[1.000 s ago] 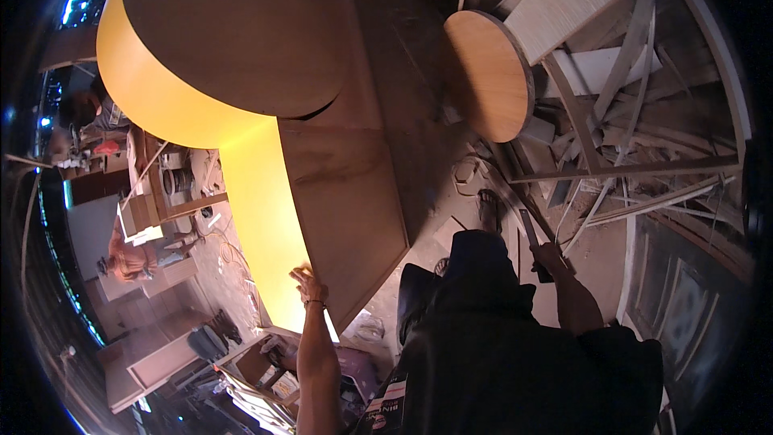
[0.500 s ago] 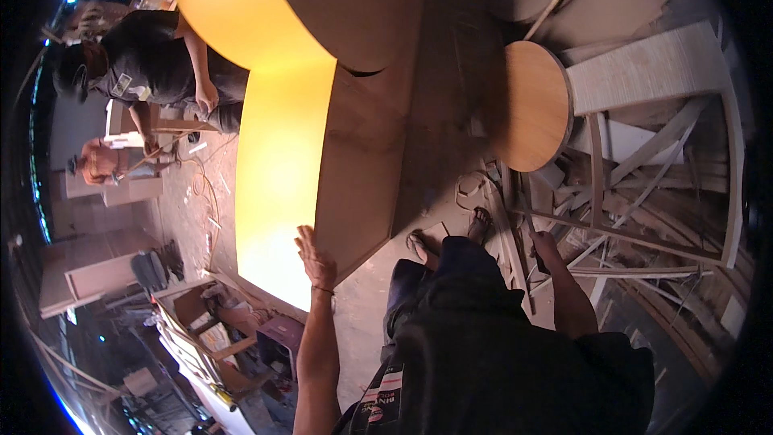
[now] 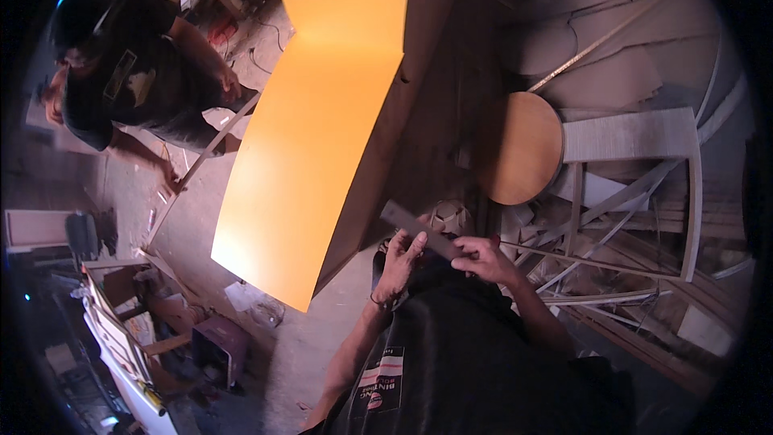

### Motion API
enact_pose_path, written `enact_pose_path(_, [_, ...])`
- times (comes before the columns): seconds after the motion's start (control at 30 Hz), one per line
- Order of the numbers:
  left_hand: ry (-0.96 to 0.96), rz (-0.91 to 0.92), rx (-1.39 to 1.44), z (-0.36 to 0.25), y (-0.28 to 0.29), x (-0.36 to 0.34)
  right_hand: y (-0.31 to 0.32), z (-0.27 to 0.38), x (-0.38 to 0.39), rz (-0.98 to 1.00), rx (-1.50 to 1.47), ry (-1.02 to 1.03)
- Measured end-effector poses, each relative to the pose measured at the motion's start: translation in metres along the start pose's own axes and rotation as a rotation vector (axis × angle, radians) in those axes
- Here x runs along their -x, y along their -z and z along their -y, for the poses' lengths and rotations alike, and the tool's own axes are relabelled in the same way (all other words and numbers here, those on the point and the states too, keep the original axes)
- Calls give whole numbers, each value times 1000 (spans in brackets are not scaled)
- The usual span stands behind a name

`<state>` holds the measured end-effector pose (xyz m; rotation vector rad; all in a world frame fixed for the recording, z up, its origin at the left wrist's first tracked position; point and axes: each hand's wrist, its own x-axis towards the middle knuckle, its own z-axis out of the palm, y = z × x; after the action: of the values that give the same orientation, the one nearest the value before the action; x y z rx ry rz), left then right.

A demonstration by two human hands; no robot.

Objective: The person measures and marks a yellow furniture structure using a try square and a pencil, then applies a substance to the edges and wipes the surfaces with a cloth.

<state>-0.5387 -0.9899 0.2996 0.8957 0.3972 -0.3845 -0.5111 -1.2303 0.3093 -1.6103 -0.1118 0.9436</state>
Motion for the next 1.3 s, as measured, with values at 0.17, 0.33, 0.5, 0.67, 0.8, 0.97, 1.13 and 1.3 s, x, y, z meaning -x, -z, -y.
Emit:
enact_pose_path(0.17, [-54, -10, 17, -21, 45, 24, -61, 28, -18, -137, 452, 194])
enact_pose_path(0.33, [-191, -89, 111, -29, 66, 42, -41, 49, -35, -671, 869, 363])
enact_pose_path(0.5, [-326, -206, 296, -43, 65, 33, 3, 61, -89, -268, -271, 100])
enact_pose_path(0.67, [-443, -386, 525, -55, 52, 18, 14, 97, -154, 64, -570, 30])
enact_pose_path(0.8, [-598, -467, 754, -54, 33, 12, 23, 150, -200, 366, -596, -41])
enact_pose_path(0.97, [-753, -651, 605, -24, 52, 26, 7, 209, -248, 832, -637, -101])
enact_pose_path(1.13, [-453, -2058, -497, 13, 160, 85, -26, 252, -261, 904, -521, 65])
enact_pose_path(1.3, [-368, -1803, -323, 5, 251, 112, -87, 248, -241, 939, -453, 124])
